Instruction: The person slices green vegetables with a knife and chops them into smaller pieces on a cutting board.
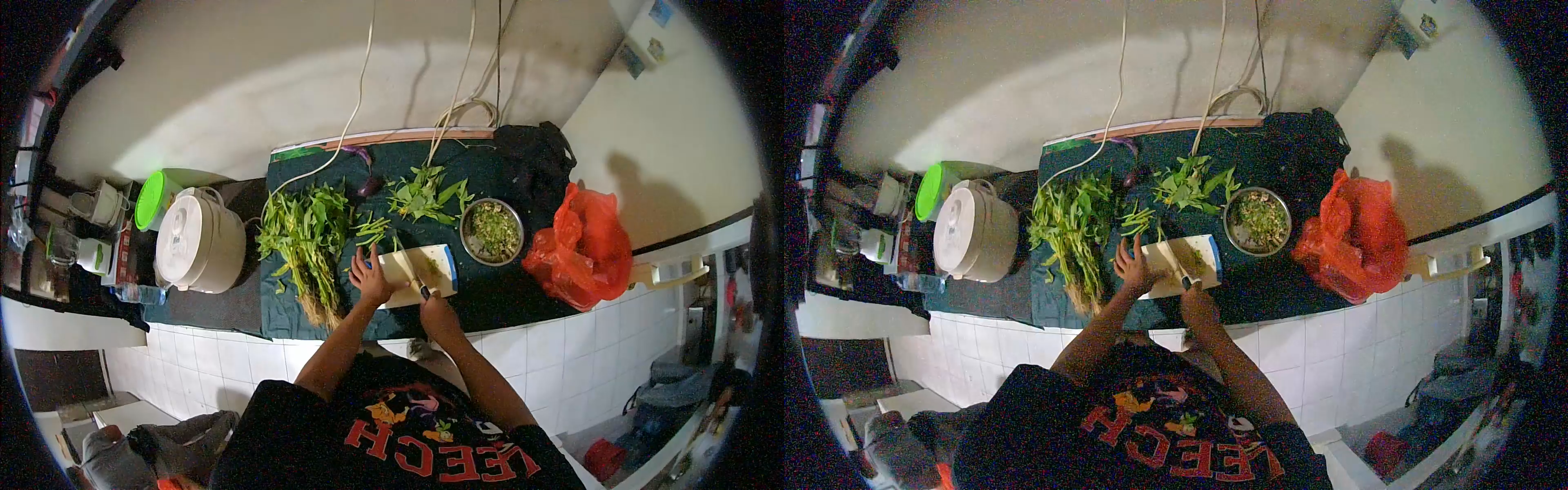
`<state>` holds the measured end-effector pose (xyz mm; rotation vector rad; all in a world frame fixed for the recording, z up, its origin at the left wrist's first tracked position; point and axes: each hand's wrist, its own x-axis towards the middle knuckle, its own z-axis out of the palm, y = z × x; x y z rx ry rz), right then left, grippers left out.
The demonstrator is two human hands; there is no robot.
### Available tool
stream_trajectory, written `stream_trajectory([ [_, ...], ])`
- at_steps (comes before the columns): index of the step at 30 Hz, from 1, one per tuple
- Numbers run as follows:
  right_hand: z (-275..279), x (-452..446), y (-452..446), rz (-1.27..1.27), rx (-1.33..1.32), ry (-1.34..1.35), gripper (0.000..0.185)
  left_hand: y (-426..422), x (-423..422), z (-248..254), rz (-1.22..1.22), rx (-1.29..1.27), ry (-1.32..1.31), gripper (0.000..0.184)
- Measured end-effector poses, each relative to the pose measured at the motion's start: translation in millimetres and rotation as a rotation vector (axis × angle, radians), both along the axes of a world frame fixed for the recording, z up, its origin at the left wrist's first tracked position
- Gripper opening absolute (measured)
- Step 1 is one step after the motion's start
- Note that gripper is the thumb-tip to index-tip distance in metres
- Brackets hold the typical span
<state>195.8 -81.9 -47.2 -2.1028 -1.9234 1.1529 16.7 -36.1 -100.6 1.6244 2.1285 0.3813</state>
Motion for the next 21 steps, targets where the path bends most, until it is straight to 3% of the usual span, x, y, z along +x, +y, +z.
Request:
stream_trajectory([
  [4,5,-7,-9,0.006,-0.043,-0.007,0.037,-2,-1,-3,0.000,0.010,-0.011,0.132],
  [7,1,-9,-20,0.094,0.117,0.076,0.036,-2,-2,-6,-0.004,0.041,-0.007,0.131],
  [10,5,-12,-7,0.019,0.080,0.046,0.037,-1,0,-2,-0.001,0.012,0.001,0.132],
  [13,5,-11,-3,0.138,0.144,0.059,0.037,-2,-1,0,0.003,0.007,0.003,0.132],
  [15,0,-17,-10,0.002,0.038,0.051,0.037,-3,-3,-2,-0.001,0.008,-0.014,0.131],
  [21,5,-16,-7,0.014,0.016,0.012,0.037,-3,-3,-6,-0.004,-0.026,-0.012,0.128],
])
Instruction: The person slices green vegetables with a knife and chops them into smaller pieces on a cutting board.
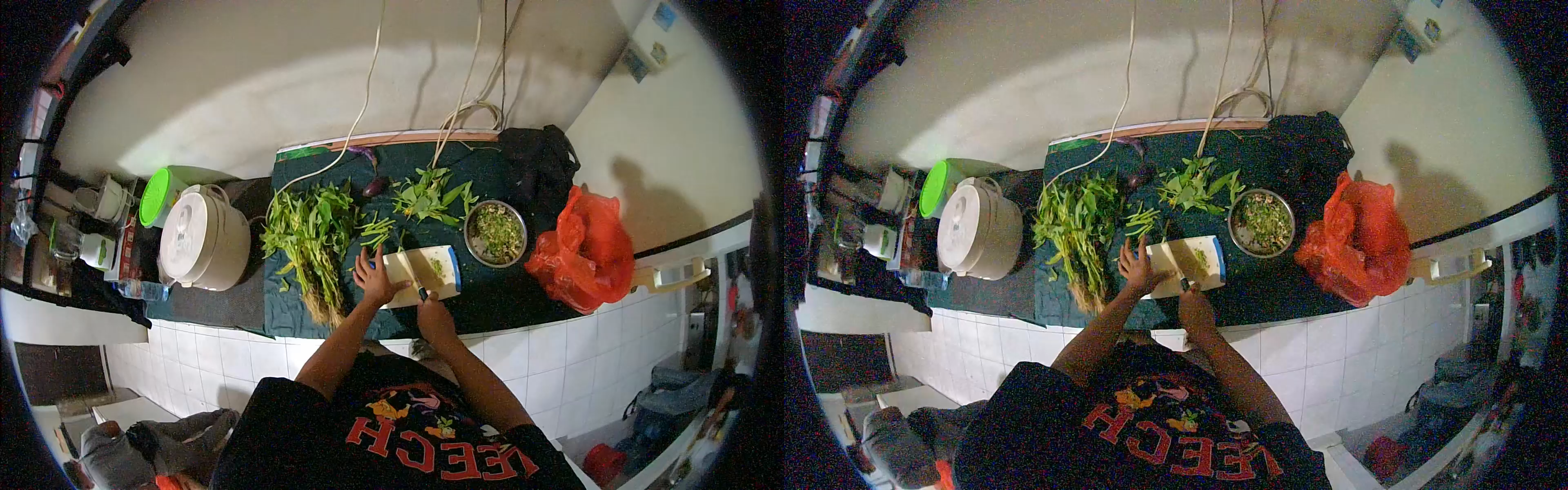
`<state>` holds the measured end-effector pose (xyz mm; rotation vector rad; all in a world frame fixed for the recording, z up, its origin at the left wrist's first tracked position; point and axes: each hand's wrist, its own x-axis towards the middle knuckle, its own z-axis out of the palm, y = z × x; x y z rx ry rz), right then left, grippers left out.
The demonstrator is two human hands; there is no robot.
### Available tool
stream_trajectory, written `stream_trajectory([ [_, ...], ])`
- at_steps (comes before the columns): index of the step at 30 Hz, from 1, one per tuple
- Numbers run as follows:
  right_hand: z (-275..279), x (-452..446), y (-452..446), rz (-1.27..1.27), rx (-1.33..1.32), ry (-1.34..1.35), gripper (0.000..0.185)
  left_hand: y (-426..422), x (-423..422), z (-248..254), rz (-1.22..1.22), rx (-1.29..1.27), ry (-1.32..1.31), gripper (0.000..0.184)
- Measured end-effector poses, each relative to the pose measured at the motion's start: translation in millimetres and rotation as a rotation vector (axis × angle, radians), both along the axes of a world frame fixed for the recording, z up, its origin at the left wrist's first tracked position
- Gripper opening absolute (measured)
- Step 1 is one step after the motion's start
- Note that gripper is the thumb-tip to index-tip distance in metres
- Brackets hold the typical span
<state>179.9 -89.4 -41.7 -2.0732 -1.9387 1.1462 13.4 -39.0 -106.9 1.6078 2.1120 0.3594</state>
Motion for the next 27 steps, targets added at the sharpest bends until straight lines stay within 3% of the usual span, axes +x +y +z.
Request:
stream_trajectory([
  [7,-9,-4,-5,-0.018,-0.010,0.025,0.036,-1,-4,-6,-0.017,0.084,-0.020,0.126],
  [15,-16,-3,3,0.086,0.218,0.039,0.037,-3,-6,-1,0.000,0.052,-0.032,0.122],
  [18,-17,-7,-7,-0.003,0.073,0.036,0.036,-7,-6,-8,-0.018,0.122,-0.048,0.119],
  [22,-8,-6,-2,-0.025,0.160,0.101,0.039,-12,-13,-12,0.001,0.294,-0.124,0.093],
  [24,9,6,0,0.139,0.201,0.086,0.040,-3,-16,-9,0.001,0.342,-0.138,0.084],
  [27,15,24,-11,0.009,0.136,0.045,0.040,6,-22,5,0.000,0.356,-0.096,0.043],
])
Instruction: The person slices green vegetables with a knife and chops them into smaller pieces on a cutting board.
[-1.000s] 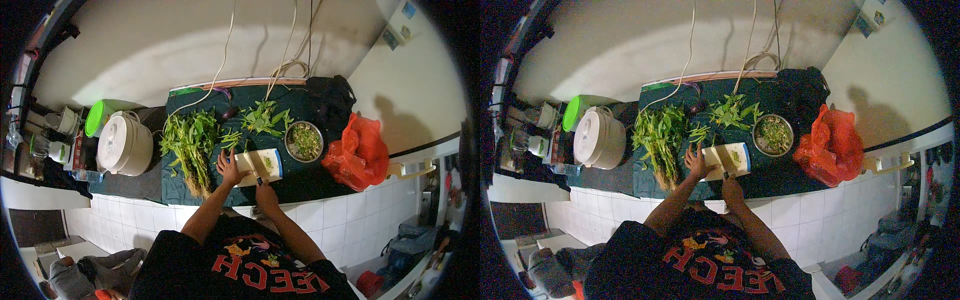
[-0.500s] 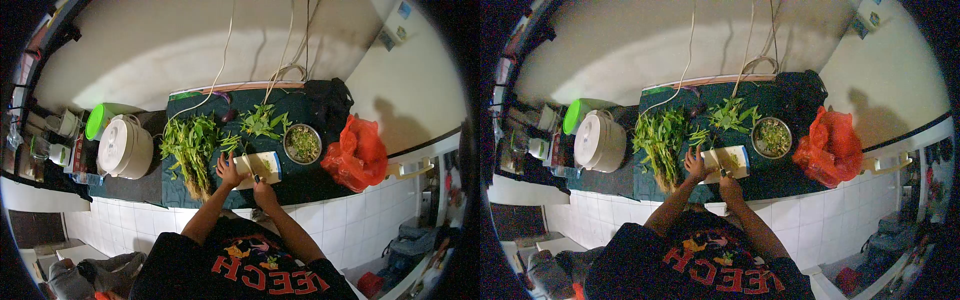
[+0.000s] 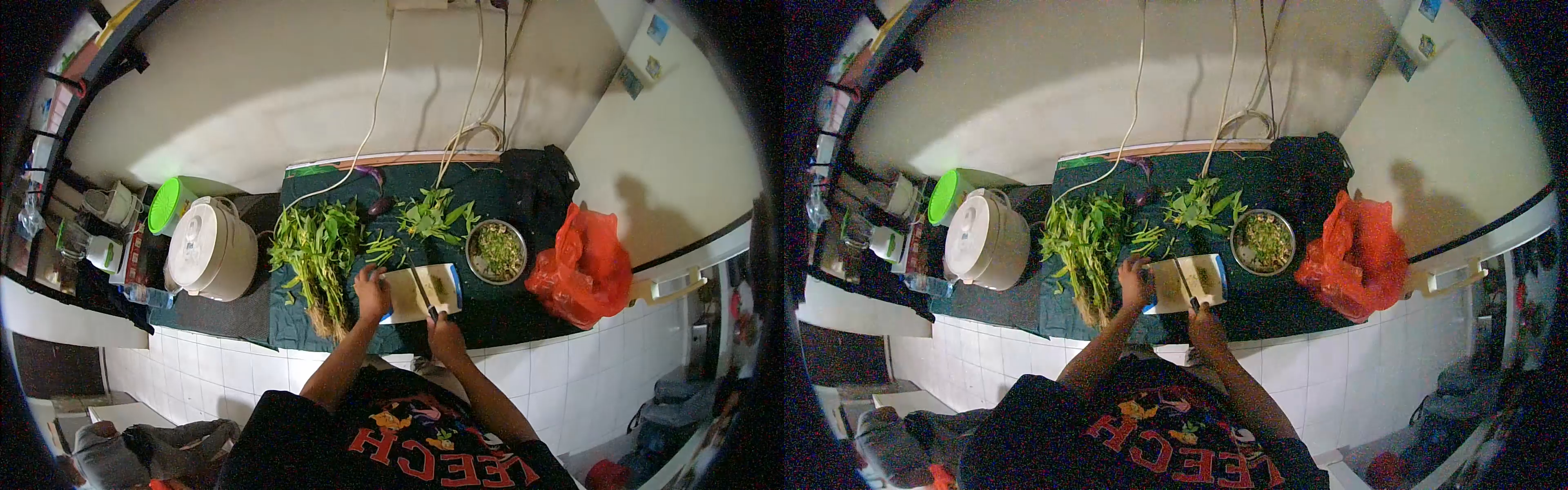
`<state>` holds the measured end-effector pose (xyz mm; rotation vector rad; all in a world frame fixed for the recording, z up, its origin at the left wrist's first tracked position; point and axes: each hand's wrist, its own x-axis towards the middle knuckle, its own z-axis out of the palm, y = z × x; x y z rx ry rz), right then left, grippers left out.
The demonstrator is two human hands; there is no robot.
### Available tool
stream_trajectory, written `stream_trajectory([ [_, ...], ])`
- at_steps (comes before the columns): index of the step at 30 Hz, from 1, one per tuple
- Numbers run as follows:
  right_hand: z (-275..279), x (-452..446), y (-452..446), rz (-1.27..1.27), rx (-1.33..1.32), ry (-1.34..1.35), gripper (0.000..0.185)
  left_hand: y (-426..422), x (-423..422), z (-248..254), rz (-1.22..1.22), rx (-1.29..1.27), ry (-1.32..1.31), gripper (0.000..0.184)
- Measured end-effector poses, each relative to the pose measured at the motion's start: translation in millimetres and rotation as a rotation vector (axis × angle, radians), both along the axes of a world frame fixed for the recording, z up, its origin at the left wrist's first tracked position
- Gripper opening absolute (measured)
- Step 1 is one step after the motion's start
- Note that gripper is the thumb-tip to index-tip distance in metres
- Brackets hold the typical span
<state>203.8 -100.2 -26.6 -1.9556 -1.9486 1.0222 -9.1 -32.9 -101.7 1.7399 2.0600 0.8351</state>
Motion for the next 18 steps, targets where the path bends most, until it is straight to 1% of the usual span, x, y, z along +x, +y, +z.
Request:
stream_trajectory([
  [1,10,4,-3,-0.025,-0.053,-0.005,0.041,5,-3,12,0.028,0.081,-0.026,0.029],
  [2,13,10,-7,-0.022,-0.051,-0.007,0.041,12,-4,22,0.031,0.083,-0.028,0.029],
  [4,11,27,-19,0.064,-0.095,-0.108,0.042,23,-10,26,-0.015,-0.074,-0.204,0.025],
  [5,8,33,-27,0.066,-0.092,-0.109,0.042,30,-13,16,-0.086,0.053,-0.181,0.027],
  [6,8,38,-35,0.111,-0.096,-0.122,0.042,37,-12,14,-0.085,0.056,-0.181,0.027],
  [8,7,46,-44,0.154,-0.096,-0.135,0.042,53,-6,10,-0.179,-0.082,-0.100,0.028],
  [9,22,50,-47,0.261,-0.088,-0.149,0.043,58,-2,13,-0.181,-0.079,-0.099,0.028],
  [10,31,52,-50,0.369,-0.079,-0.164,0.045,62,3,18,-0.242,-0.093,-0.081,0.028],
  [11,34,52,-54,0.365,-0.076,-0.164,0.045,65,7,23,-0.303,-0.107,-0.063,0.028],
  [12,34,52,-58,0.305,-0.032,-0.160,0.046,69,11,18,-0.306,-0.103,-0.063,0.028],
  [14,28,56,-63,0.242,0.014,-0.157,0.047,78,16,10,-0.275,-0.171,-0.025,0.025],
  [15,24,57,-62,0.250,-0.022,-0.181,0.048,83,17,6,-0.279,-0.170,-0.025,0.025],
  [17,17,61,-63,0.251,-0.059,-0.203,0.049,97,17,-2,-0.253,-0.183,0.166,0.023],
  [18,24,61,-62,0.227,-0.076,-0.195,0.049,100,16,3,-0.259,-0.182,0.167,0.023],
])
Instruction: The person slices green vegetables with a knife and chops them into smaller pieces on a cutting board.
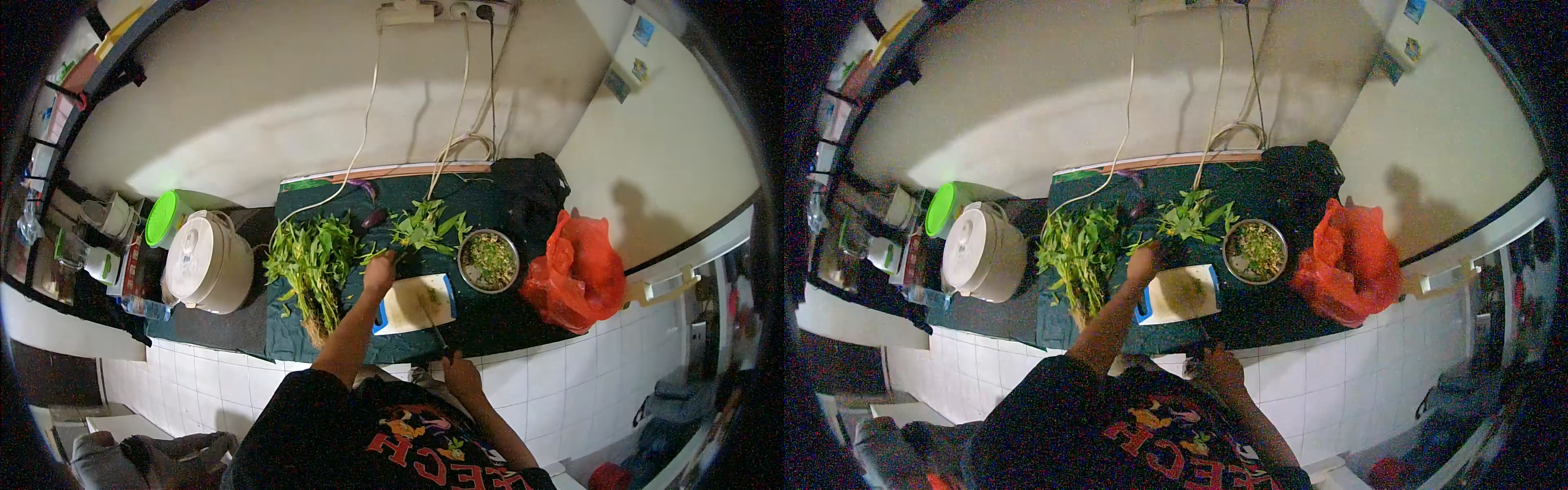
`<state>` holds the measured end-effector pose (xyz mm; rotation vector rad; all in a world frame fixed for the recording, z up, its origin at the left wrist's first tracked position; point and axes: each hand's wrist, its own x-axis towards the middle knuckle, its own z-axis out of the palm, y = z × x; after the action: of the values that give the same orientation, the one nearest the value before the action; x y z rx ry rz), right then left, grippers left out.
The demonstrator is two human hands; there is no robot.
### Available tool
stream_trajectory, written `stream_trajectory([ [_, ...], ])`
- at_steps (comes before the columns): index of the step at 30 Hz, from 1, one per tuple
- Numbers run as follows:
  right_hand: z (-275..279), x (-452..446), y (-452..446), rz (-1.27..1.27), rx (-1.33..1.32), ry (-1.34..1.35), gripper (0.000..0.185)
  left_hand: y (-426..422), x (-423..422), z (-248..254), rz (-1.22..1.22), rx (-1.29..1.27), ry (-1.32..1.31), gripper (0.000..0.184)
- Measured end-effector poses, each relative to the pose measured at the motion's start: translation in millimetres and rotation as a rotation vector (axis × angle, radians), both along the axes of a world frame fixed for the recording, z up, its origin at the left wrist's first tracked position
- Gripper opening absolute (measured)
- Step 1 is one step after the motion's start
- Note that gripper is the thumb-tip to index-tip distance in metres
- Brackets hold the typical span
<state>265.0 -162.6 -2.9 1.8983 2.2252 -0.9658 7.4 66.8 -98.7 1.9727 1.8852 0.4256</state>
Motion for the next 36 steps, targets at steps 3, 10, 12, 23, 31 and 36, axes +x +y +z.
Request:
stream_trajectory([
  [3,-1,0,0,-0.109,-0.074,0.001,0.048,4,-10,20,0.054,0.102,-0.072,0.024],
  [10,13,2,-13,-0.084,-0.043,0.079,0.047,-33,-28,25,0.253,0.218,-0.158,0.025],
  [12,36,0,-8,-0.028,-0.029,0.150,0.047,-52,-31,23,0.208,0.031,-0.112,0.030],
  [23,5,-7,-2,-0.056,0.038,0.109,0.049,-42,-41,25,0.151,-0.024,0.085,0.026],
  [31,2,1,-11,-0.065,0.037,0.120,0.048,-49,-55,8,0.077,0.171,-0.034,0.039],
  [36,-8,-1,-15,-0.026,0.040,0.159,0.048,-78,-37,41,0.093,0.142,-0.315,0.043],
])
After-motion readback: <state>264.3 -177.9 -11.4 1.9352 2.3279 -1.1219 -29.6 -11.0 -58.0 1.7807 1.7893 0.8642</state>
